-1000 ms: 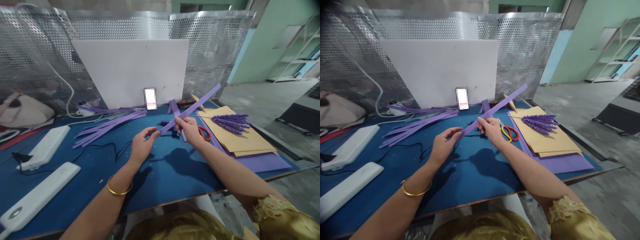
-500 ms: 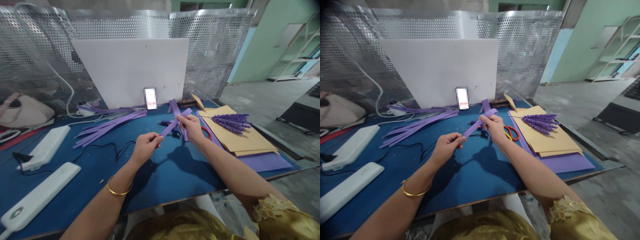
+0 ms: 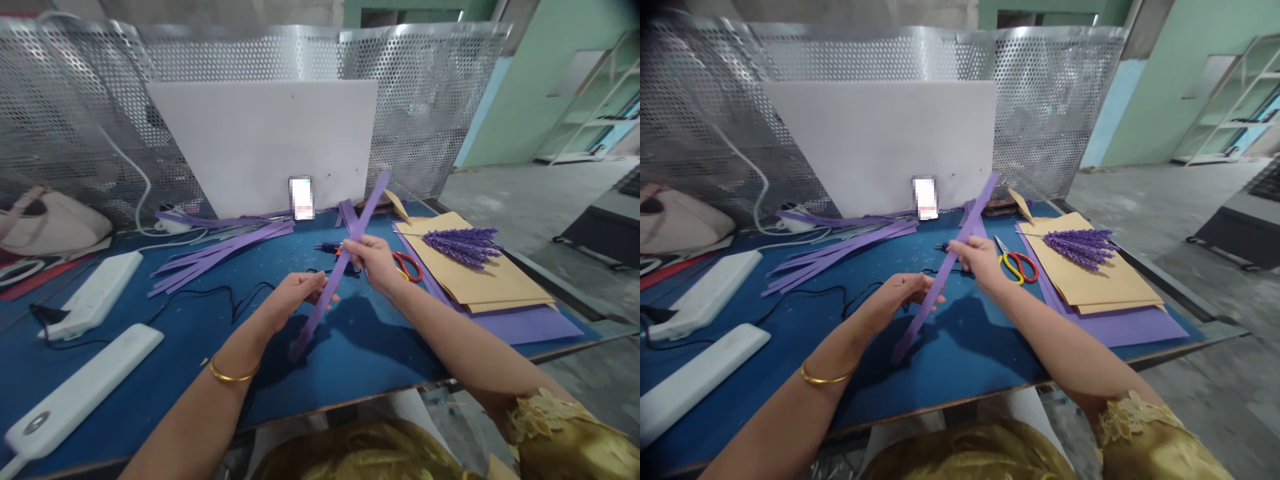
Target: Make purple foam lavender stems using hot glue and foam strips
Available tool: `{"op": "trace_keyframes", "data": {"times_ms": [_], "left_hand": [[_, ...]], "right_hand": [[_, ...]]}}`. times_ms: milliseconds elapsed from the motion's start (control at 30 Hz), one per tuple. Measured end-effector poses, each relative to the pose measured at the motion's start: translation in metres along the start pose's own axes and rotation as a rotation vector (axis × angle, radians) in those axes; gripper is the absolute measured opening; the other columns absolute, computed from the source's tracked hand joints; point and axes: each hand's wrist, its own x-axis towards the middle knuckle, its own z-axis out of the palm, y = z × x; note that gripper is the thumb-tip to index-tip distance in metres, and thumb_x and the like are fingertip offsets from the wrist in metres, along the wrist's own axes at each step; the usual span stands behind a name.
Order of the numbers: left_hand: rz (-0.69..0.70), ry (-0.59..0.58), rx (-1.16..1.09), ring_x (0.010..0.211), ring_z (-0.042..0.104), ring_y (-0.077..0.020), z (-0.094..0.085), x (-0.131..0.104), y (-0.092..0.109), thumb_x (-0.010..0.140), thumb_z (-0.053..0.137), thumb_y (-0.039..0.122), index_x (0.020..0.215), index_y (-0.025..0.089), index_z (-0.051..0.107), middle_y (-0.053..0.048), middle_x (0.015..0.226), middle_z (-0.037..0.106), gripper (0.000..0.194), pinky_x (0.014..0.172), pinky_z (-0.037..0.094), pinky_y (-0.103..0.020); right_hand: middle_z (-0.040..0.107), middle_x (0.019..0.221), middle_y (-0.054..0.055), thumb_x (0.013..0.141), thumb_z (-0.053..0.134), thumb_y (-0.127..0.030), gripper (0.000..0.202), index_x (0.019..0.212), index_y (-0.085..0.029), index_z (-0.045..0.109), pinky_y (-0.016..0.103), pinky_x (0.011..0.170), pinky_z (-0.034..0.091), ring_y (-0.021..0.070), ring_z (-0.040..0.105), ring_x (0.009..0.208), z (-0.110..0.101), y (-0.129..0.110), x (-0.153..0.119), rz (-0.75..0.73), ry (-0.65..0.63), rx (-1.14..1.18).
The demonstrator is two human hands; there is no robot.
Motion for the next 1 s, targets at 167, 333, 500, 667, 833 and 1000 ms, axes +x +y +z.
{"op": "trace_keyframes", "data": {"times_ms": [167, 333, 500, 667, 833, 1000], "left_hand": [[0.049, 0.169, 0.088, 0.052, 0.054, -0.0132, 0.008, 0.004, -0.004, 0.072, 0.073, 0.058, 0.071, 0.016, 0.073, -0.007, 0.064, 0.072, 0.042, 0.051, 0.04, -0.024], [-0.028, 0.122, 0.124, 0.041, 0.041, -0.0086, 0.004, 0.002, -0.002, 0.072, 0.073, 0.052, 0.067, 0.016, 0.071, -0.004, 0.054, 0.066, 0.037, 0.043, 0.027, -0.022], [-0.048, -0.011, 0.166, 0.046, 0.05, -0.0124, 0.001, 0.0, -0.002, 0.074, 0.072, 0.05, 0.063, 0.018, 0.072, -0.006, 0.057, 0.068, 0.034, 0.047, 0.034, -0.023], [-0.098, -0.07, 0.061, 0.058, 0.063, -0.0148, 0.007, 0.0, -0.005, 0.076, 0.073, 0.052, 0.082, 0.017, 0.078, -0.011, 0.081, 0.077, 0.036, 0.058, 0.047, -0.025], [-0.043, 0.128, -0.067, 0.055, 0.061, -0.012, 0.013, 0.006, -0.01, 0.073, 0.076, 0.054, 0.082, 0.016, 0.074, -0.007, 0.074, 0.074, 0.04, 0.059, 0.047, -0.025], [-0.025, 0.154, -0.061, 0.047, 0.049, -0.0092, 0.014, 0.007, -0.012, 0.071, 0.076, 0.049, 0.071, 0.015, 0.069, -0.001, 0.057, 0.062, 0.034, 0.049, 0.038, -0.022]], "right_hand": [[0.047, 0.043, -0.006, 0.064, 0.079, -0.044, 0.03, 0.06, -0.017, 0.067, 0.023, 0.041, 0.028, 0.0072, 0.038, 0.041, 0.026, 0.008, -0.024, 0.113, -0.126, -0.045], [0.045, 0.042, -0.006, 0.066, 0.078, -0.046, 0.031, 0.062, -0.017, 0.069, 0.024, 0.041, 0.027, 0.0071, 0.036, 0.041, 0.0, 0.005, 0.003, 0.009, 0.077, -0.003], [0.043, 0.044, -0.006, 0.063, 0.081, -0.045, 0.035, 0.055, -0.02, 0.059, 0.024, 0.039, 0.024, 0.0059, 0.033, 0.039, -0.029, -0.001, 0.031, -0.079, 0.265, 0.052], [0.045, 0.045, -0.006, 0.069, 0.078, -0.045, 0.034, 0.056, -0.019, 0.06, 0.024, 0.039, 0.024, 0.0064, 0.035, 0.039, -0.012, 0.001, 0.014, -0.075, 0.153, 0.023], [0.045, 0.043, -0.006, 0.072, 0.074, -0.043, 0.036, 0.052, -0.02, 0.054, 0.024, 0.042, 0.028, 0.0076, 0.038, 0.041, 0.017, 0.013, -0.015, 0.013, -0.052, -0.149], [0.046, 0.043, -0.007, 0.07, 0.076, -0.043, 0.033, 0.057, -0.02, 0.058, 0.023, 0.044, 0.03, 0.008, 0.039, 0.042, 0.013, 0.018, -0.01, 0.019, -0.037, -0.185]]}}
